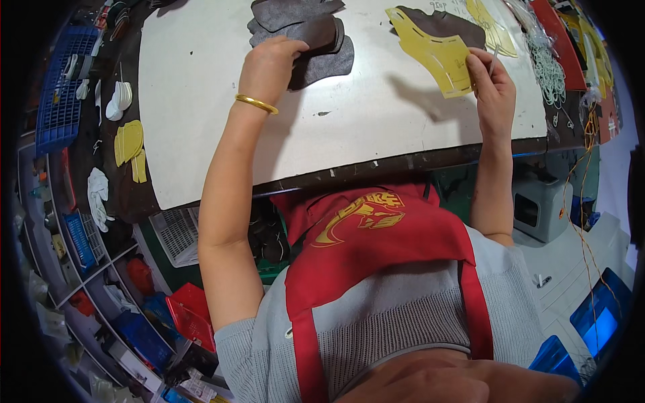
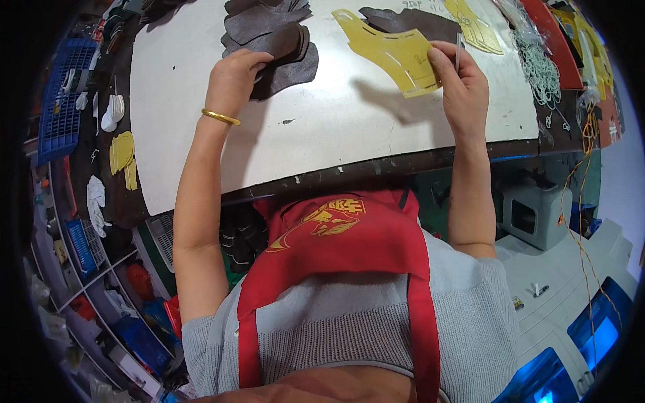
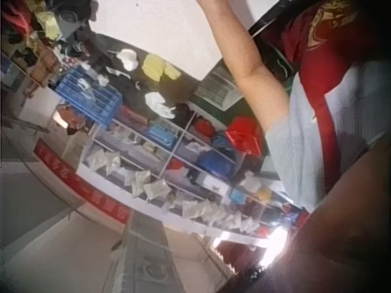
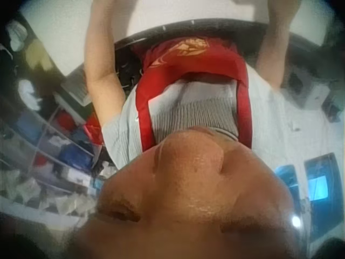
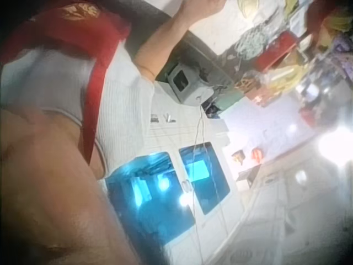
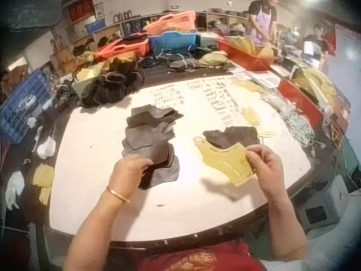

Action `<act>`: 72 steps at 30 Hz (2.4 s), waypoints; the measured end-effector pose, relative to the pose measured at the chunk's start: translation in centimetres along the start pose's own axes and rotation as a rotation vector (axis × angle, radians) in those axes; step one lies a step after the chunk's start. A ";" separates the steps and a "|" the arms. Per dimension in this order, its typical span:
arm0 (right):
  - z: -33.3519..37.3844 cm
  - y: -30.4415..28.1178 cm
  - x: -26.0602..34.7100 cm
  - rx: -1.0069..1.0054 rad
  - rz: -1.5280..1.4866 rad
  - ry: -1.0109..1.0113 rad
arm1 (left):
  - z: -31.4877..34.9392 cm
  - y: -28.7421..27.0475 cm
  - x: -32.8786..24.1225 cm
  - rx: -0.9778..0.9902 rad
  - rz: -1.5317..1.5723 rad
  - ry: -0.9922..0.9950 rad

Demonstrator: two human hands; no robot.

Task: The person traces guidelines onto cut leather pieces by aligning a plastic template over each piece and drawing markings with a pen.

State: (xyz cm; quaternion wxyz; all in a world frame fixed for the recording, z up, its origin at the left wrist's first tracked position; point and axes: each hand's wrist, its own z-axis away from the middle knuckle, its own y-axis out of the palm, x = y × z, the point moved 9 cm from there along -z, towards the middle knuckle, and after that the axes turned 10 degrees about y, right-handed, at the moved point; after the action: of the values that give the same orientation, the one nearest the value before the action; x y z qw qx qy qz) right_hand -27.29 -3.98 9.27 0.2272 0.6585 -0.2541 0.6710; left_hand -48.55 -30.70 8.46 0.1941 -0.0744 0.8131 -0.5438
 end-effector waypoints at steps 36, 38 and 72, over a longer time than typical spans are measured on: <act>2.3 11.2 -2.8 0.447 0.739 0.057 | 9.1 0.0 -14.8 -0.209 -0.009 0.059; 2.7 11.3 -2.4 0.402 0.776 -0.008 | 8.2 -0.2 -14.2 -0.121 -0.039 0.046; 2.3 17.6 2.9 0.581 0.985 -0.571 | 8.8 1.9 -16.3 0.079 0.003 0.070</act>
State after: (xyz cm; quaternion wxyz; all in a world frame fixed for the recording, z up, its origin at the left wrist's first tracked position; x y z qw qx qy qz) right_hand -36.89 -19.07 11.48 -0.3725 0.6521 -0.3853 0.5362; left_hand -30.01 -32.00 7.59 0.1692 -0.0464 0.7974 -0.5774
